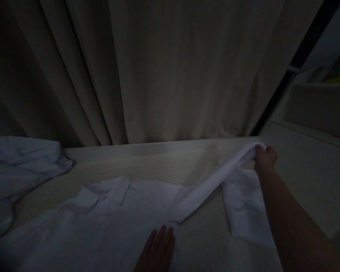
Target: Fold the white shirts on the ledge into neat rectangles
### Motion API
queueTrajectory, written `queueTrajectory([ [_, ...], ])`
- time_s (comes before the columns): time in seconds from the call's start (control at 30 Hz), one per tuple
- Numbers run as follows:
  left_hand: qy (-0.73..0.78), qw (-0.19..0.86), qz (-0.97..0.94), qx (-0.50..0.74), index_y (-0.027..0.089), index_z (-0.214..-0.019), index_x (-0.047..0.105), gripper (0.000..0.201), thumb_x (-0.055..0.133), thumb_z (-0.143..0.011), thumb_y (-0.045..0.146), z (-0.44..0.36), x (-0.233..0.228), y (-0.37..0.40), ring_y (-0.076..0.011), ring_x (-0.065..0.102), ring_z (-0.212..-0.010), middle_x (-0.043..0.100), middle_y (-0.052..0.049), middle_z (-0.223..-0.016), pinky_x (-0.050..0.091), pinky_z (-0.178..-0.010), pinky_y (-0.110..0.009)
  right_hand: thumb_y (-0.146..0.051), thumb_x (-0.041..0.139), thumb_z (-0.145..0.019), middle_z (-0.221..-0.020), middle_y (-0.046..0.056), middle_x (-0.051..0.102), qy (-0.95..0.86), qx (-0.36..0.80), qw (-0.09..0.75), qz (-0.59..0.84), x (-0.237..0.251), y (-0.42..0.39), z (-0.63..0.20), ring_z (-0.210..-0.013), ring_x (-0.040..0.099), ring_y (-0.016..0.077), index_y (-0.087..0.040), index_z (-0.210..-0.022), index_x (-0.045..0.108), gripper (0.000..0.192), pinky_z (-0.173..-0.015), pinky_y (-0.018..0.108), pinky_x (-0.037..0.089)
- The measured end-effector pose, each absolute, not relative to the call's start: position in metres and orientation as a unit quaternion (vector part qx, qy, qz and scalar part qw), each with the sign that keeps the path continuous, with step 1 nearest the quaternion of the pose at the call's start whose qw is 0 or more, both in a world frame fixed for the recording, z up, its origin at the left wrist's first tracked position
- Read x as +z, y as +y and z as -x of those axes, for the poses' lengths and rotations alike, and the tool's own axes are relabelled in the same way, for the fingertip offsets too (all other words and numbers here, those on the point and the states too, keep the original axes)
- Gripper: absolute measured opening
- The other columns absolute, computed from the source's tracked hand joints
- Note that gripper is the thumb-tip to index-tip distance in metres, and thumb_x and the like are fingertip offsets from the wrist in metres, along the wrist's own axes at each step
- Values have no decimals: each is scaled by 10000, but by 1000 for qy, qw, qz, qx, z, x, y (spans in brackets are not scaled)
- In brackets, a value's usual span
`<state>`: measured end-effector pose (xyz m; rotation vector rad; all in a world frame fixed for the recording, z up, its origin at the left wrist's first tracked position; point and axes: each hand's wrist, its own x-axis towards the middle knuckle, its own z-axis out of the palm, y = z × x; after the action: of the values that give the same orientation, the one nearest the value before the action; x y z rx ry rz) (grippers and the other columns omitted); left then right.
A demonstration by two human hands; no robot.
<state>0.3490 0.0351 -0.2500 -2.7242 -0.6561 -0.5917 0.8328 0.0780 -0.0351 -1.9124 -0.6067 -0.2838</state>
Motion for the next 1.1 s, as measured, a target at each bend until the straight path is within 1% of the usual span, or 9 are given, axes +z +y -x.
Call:
queueTrajectory([
  [0.13,-237,152,937,-207,250,-1338,386,468,362,-877,327,-355,-261,34,-272,540,-1184,534,-43,-1351,372,-1031,-465,-431,435,-756,-1221,353,452,-220,-138,443,858,-65,79,-799,-1155,463,387,53,-1276,305,722,-911,502,419],
  [0.2,-229,128,946,-191,262,-1323,403,449,360,-877,294,-357,-262,34,-271,528,-1201,518,-57,-1364,331,-1074,-496,-420,440,-768,-1292,301,435,-279,-130,385,870,-95,74,-768,-1250,382,370,18,-1281,338,682,-1018,495,334],
  [0.3,-226,96,955,-167,249,-1302,424,431,352,-878,280,-358,-262,34,-300,489,-1243,471,-89,-1400,325,-1076,-556,-442,445,-805,-1237,181,553,-415,-58,281,863,-146,65,-720,-1188,484,270,-99,-1207,492,531,-1013,368,366],
  [0.4,-242,97,951,-166,263,-1263,461,401,346,-879,280,-360,-263,32,-330,494,-1230,476,-68,-1400,359,-1038,-599,-459,457,-824,-1228,181,572,-476,-8,182,860,-180,63,-693,-1153,524,287,-129,-1189,533,498,-975,389,388],
  [0.57,-213,158,936,-233,290,-1212,507,364,398,-865,272,-363,-269,31,-328,533,-1179,527,-33,-1360,-80,-1122,-680,-409,407,-872,-1303,234,501,-493,-5,86,866,-186,77,-693,-1227,454,325,-82,-1269,468,518,-1013,429,321],
  [0.67,-220,165,929,-248,295,-1178,537,340,412,-863,306,-364,-268,30,-335,538,-1167,526,-15,-1363,-201,-1094,-657,-425,437,-862,-1313,203,498,-485,-20,65,872,-178,86,-697,-1240,439,290,-107,-1274,464,521,-1025,369,306],
  [0.87,-214,109,953,-183,289,-1259,473,394,363,-882,316,-364,-264,27,-358,523,-1190,470,-42,-1408,148,-1108,-713,-529,363,-843,-1135,298,533,-325,-66,70,941,-162,77,-710,-1088,507,410,13,-1172,512,652,-877,514,391],
  [1.0,-216,115,949,-198,308,-1238,487,388,378,-870,247,-366,-271,28,-352,532,-1181,497,-21,-1382,18,-1119,-721,-481,484,-769,-1091,258,570,-298,-42,90,949,-160,67,-719,-1045,527,412,-73,-1002,646,497,-838,525,411],
  [1.1,-216,100,952,-192,328,-1253,467,398,379,-873,249,-365,-274,27,-334,500,-1224,491,-11,-1388,-37,-1125,-706,-365,482,-751,-1096,227,586,-291,-38,150,944,-156,73,-720,-1039,547,379,-136,-1032,653,400,-834,513,417],
])
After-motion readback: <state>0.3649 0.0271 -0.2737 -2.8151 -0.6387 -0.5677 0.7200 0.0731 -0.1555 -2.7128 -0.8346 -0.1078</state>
